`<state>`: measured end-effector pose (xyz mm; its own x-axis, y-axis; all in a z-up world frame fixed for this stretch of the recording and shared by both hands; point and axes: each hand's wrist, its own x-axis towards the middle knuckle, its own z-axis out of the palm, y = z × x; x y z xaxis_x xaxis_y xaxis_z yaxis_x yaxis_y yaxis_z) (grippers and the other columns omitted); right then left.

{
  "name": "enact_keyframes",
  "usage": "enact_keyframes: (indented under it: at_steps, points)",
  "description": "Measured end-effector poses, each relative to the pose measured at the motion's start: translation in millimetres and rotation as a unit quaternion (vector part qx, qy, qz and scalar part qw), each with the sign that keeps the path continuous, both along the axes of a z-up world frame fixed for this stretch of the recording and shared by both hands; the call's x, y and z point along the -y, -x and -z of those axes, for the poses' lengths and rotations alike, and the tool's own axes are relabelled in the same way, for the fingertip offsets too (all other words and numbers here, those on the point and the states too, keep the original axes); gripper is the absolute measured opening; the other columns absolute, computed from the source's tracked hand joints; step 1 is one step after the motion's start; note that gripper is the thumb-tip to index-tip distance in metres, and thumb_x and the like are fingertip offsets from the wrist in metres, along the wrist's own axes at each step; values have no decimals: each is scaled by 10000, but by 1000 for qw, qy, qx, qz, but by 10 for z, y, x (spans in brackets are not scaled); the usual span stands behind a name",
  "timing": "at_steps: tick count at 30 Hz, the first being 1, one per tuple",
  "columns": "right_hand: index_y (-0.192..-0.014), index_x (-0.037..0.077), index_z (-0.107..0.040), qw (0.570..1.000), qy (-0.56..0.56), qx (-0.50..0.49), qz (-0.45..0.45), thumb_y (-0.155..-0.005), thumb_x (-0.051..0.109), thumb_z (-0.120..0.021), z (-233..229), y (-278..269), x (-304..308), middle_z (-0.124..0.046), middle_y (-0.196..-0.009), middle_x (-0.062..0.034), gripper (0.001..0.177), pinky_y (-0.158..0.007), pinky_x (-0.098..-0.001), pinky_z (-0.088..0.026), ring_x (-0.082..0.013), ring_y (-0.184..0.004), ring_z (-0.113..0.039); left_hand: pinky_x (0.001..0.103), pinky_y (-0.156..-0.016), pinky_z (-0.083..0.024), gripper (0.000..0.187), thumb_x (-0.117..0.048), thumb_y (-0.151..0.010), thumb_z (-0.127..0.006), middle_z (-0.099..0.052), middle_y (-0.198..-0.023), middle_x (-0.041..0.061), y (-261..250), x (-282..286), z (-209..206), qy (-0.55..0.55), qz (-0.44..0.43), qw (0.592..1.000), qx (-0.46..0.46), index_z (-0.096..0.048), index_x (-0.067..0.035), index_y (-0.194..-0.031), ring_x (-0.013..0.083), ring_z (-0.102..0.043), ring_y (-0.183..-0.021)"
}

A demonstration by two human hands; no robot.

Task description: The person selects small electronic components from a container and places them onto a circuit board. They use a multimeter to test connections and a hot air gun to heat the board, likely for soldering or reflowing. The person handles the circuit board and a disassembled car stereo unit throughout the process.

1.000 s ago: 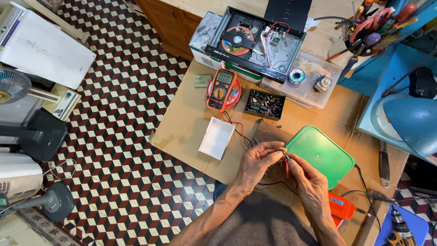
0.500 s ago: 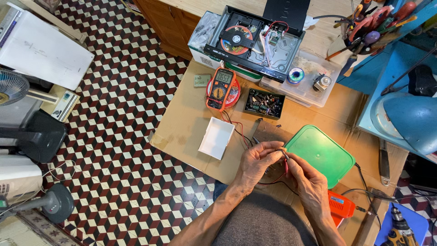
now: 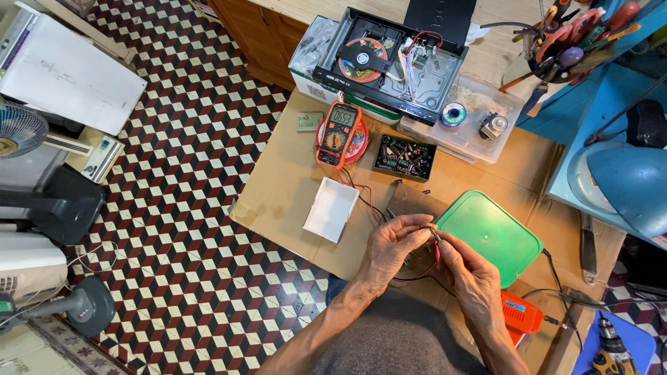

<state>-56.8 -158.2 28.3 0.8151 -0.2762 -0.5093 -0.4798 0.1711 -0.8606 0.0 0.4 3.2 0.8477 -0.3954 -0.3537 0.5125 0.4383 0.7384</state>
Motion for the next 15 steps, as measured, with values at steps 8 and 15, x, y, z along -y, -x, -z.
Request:
enact_keyframes:
  at_steps: [8,15]
  points:
    - [-1250,63,-756,1000,16,4,-3,-991,248,-648,3,1,19,-640,-824,43,336,-620,-195,-460,-39,-704,-517,246,-948,-558,323,-101,-980,-691,-739,-1143,88,0,21,42,9,0,1000,2,-659,-9,-1287,121,-702,-1046]
    - [-1252,75,-760,999,35,-4,-9,-991,255,-647,-7,18,20,-636,-796,26,337,-580,-205,-434,-50,-683,-515,248,-951,-566,334,-104,-977,-693,-743,-1139,89,6,22,7,8,-2,1000,3,-654,0,-1292,127,-708,-1042]
